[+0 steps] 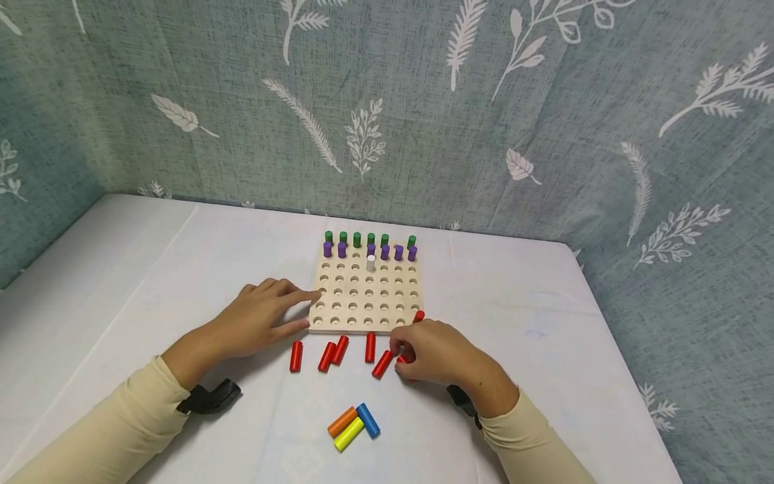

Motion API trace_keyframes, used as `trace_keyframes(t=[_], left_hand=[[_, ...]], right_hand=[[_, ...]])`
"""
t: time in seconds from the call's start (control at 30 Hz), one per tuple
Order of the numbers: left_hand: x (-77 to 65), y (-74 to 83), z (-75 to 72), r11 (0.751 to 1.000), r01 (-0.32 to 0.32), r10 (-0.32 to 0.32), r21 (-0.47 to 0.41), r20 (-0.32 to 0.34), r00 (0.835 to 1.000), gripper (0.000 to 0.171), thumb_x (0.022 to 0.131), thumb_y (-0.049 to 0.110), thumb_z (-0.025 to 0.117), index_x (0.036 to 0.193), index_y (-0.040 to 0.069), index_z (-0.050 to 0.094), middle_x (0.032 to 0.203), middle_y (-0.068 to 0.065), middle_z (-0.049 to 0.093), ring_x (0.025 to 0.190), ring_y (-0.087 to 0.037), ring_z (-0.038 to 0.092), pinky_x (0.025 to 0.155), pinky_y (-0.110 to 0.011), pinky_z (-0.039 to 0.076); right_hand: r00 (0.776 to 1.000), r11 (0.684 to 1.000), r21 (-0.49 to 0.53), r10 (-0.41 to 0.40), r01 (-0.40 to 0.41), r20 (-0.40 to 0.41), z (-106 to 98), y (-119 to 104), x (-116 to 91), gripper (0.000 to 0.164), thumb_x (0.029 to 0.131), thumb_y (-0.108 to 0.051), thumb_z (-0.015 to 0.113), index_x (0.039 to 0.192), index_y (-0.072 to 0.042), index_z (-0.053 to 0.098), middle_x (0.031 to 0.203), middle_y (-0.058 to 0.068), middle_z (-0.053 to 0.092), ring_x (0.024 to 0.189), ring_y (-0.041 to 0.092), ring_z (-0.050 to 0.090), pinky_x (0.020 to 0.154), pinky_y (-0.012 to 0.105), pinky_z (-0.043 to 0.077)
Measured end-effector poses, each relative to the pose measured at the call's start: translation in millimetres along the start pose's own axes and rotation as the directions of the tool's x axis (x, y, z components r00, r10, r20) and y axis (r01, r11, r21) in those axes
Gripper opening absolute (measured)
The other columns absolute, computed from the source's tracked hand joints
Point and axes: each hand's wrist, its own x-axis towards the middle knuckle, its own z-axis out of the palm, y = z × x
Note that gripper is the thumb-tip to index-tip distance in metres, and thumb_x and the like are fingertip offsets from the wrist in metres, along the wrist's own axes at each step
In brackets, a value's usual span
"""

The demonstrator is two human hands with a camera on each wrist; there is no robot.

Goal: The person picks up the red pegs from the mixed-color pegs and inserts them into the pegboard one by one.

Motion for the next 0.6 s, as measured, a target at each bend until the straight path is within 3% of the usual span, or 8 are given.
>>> trace_keyframes(t=[0.27, 0.6], left_hand=[[0.3, 1.0, -1.2, 1.000, -0.005, 0.005, 0.001, 0.004, 1.000, 0.056, 0.093, 0.045, 0.068, 0.145, 0.030, 0.054, 0.126, -0.006, 0.061, 0.122, -0.029, 0.055, 0.095, -0.057, 0.043], [0.6, 0.5, -0.8, 1.000, -0.006, 0.006, -0.002, 0.004, 1.000, 0.055, 0.094, 0.045, 0.067, 0.145, 0.030, 0.053, 0.127, -0.006, 0.061, 0.122, -0.028, 0.054, 0.095, -0.056, 0.043]], right_hand=[[1.000, 1.000, -0.016, -0.002, 0.002, -0.026, -1.2, -0.1, -0.3, 0.014, 0.084, -0.019, 0.078, 0.096, -0.022, 0.072, 0.074, -0.014, 0.058, 0.070, 0.007, 0.053, 0.064, 0.023, 0.047], [0.988, 0.995, -0.012, -0.103, 0.102, -0.115, -7.9, 4.6, -1.9, 0.008, 0.089, -0.018, 0.072, 0.095, -0.021, 0.075, 0.085, -0.014, 0.065, 0.073, 0.005, 0.053, 0.068, 0.022, 0.046]])
